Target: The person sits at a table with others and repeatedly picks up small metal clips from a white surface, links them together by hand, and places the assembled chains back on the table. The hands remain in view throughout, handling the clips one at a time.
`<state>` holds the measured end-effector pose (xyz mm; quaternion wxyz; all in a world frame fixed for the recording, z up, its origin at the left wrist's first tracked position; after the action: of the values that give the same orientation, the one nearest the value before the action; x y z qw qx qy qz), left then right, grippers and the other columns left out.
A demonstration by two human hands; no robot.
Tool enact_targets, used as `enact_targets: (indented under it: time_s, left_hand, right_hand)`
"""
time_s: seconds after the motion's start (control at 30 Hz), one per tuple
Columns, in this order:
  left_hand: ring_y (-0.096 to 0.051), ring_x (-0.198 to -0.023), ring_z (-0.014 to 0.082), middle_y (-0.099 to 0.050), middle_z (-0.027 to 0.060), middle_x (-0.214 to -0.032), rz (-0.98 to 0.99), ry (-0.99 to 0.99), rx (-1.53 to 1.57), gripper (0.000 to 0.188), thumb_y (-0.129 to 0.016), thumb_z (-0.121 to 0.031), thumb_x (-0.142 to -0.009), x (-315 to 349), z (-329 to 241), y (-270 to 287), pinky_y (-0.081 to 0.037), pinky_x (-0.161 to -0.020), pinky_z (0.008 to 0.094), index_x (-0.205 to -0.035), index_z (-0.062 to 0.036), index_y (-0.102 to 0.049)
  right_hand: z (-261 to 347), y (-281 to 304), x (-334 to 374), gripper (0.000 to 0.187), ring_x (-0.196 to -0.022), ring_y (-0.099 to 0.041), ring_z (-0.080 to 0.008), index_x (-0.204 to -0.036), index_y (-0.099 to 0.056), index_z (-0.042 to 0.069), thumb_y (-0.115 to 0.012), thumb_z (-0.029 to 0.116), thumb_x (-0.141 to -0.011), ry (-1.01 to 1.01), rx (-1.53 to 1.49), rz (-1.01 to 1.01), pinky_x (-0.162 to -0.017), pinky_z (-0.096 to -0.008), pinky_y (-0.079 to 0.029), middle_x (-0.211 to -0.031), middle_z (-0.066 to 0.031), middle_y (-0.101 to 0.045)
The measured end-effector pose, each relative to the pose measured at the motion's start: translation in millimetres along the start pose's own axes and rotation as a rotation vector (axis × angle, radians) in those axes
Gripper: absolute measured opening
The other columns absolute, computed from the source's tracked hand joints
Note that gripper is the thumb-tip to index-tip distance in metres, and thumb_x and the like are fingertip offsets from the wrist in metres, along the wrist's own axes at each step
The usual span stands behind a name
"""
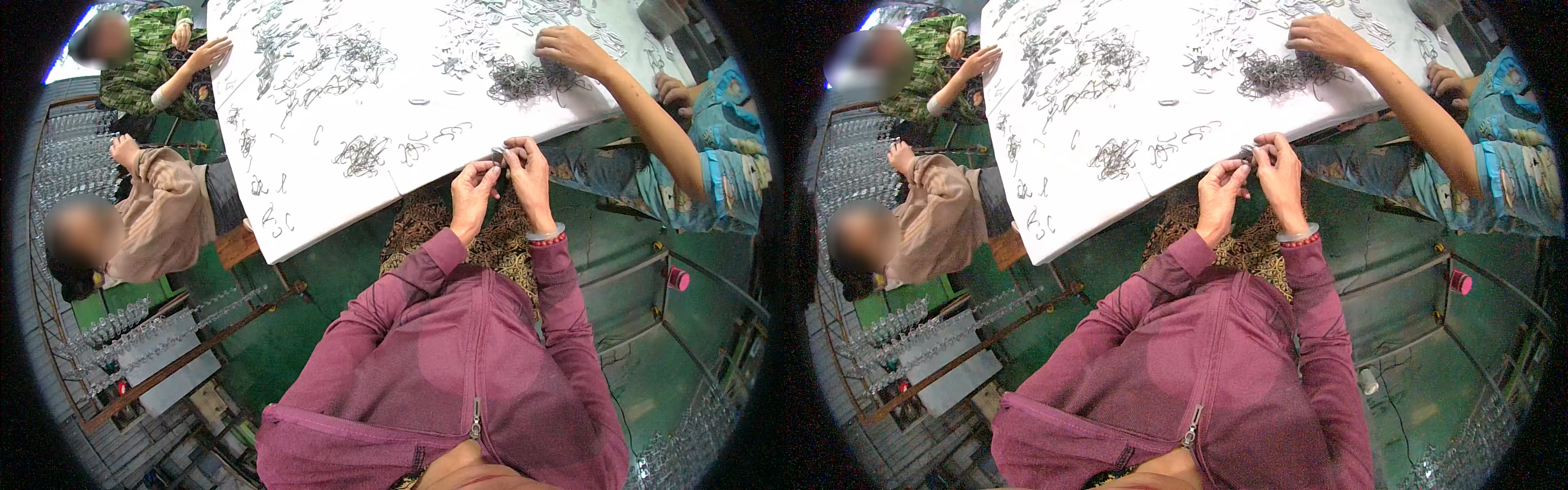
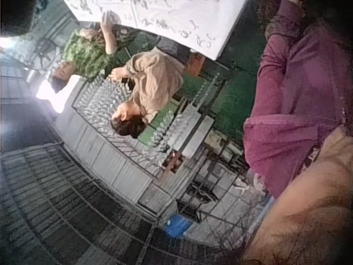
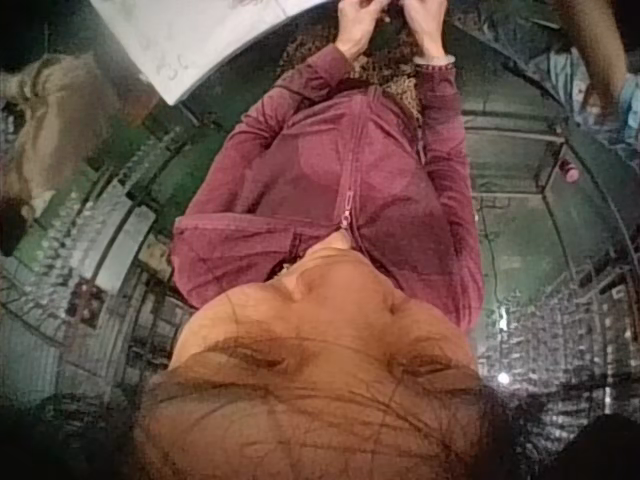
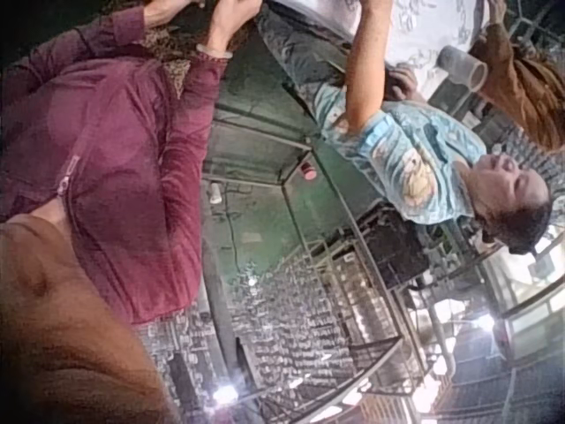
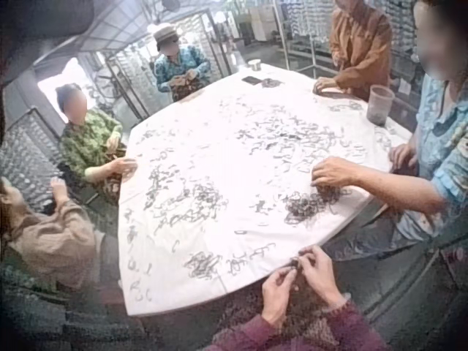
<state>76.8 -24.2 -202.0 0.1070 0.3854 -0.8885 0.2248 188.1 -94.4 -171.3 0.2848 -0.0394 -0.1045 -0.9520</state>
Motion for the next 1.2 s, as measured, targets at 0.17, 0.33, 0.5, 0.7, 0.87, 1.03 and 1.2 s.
enact_targets:
  time_s: [0.17,0.33,0.5,0.7,0.87,1.03,1.2]
  left_hand:
    - [-0.055,-0.077,0.0056,-0.061,0.001,-0.092,-0.003,0.009,-0.048,0.015,-0.061,-0.013,-0.089,-6,6,-3,-0.047,-0.054,0.0216,-0.099,-0.0023,-0.06]
    - [-0.055,-0.078,0.0056,-0.061,0.0007,-0.093,0.021,0.043,-0.061,0.013,-0.06,-0.013,-0.089,-4,15,-4,-0.047,-0.054,0.0213,-0.097,-0.0033,-0.06]
    - [-0.056,-0.084,0.0065,-0.06,0.001,-0.097,0.075,0.045,-0.068,0.013,-0.057,-0.015,-0.091,-7,13,-9,-0.051,-0.057,0.0228,-0.099,-0.0039,-0.057]
    - [-0.058,-0.085,0.0134,-0.059,0.0092,-0.095,0.197,-0.005,-0.037,0.013,-0.051,-0.013,-0.094,-9,6,-16,-0.055,-0.06,0.0269,-0.099,-0.0007,-0.048]
    - [-0.059,-0.083,0.0146,-0.059,0.0104,-0.093,0.185,-0.079,-0.025,0.012,-0.048,-0.01,-0.095,-13,-1,-19,-0.054,-0.061,0.0272,-0.098,0.0008,-0.046]
    - [-0.06,-0.075,0.0123,-0.06,0.0079,-0.089,0.114,-0.084,-0.011,0.01,-0.049,-0.008,-0.094,-14,8,-25,-0.052,-0.061,0.0255,-0.098,0.0013,-0.049]
    - [-0.058,-0.073,0.0094,-0.061,0.0042,-0.087,0.052,-0.064,0.061,0.013,-0.05,-0.011,-0.095,-14,20,-26,-0.05,-0.062,0.0238,-0.099,0.0011,-0.054]
  right_hand:
    - [3,0,-5,0.011,-0.066,-0.054,-0.0084,-0.096,-0.057,0.0,-0.056,0.004,-0.085,0.049,0.109,-0.038,-0.059,-0.0236,-0.044,-0.074,-0.0044,-0.061]
    - [1,8,-3,0.01,-0.069,-0.056,-0.0098,-0.094,-0.058,0.0,-0.056,0.003,-0.084,0.045,0.185,-0.026,-0.064,-0.0252,-0.045,-0.076,-0.0054,-0.062]
    - [7,11,-5,0.01,-0.069,-0.056,-0.0099,-0.094,-0.057,0.0,-0.057,0.003,-0.084,0.01,0.242,0.033,-0.063,-0.0257,-0.045,-0.076,-0.0066,-0.063]
    - [22,17,-1,0.014,-0.068,-0.064,-0.0197,-0.095,-0.056,-0.001,-0.055,0.008,-0.084,0.008,0.178,0.039,-0.063,-0.0318,-0.048,-0.076,-0.013,-0.065]
    - [10,14,-12,0.01,-0.067,-0.054,-0.0086,-0.093,-0.056,-0.001,-0.055,0.005,-0.086,0.039,0.163,0.02,-0.06,-0.0245,-0.044,-0.074,-0.0053,-0.062]
    - [4,13,-13,0.01,-0.066,-0.053,-0.0089,-0.092,-0.055,0.0,-0.056,0.006,-0.085,-0.011,0.126,0.01,-0.059,-0.0257,-0.044,-0.072,-0.0048,-0.061]
    - [5,13,-13,0.009,-0.063,-0.051,-0.01,-0.091,-0.054,0.0,-0.055,0.007,-0.085,0.008,0.193,0.009,-0.058,-0.0271,-0.043,-0.07,-0.0056,-0.059]
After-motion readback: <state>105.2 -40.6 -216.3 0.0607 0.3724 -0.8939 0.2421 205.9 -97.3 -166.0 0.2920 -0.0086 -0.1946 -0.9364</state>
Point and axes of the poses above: each hand's wrist, its own x-axis away from the middle knuckle, its own y-axis out of the back of the hand, z = x × y, the point moved 7 cm from there along -x, towards the middle knuckle
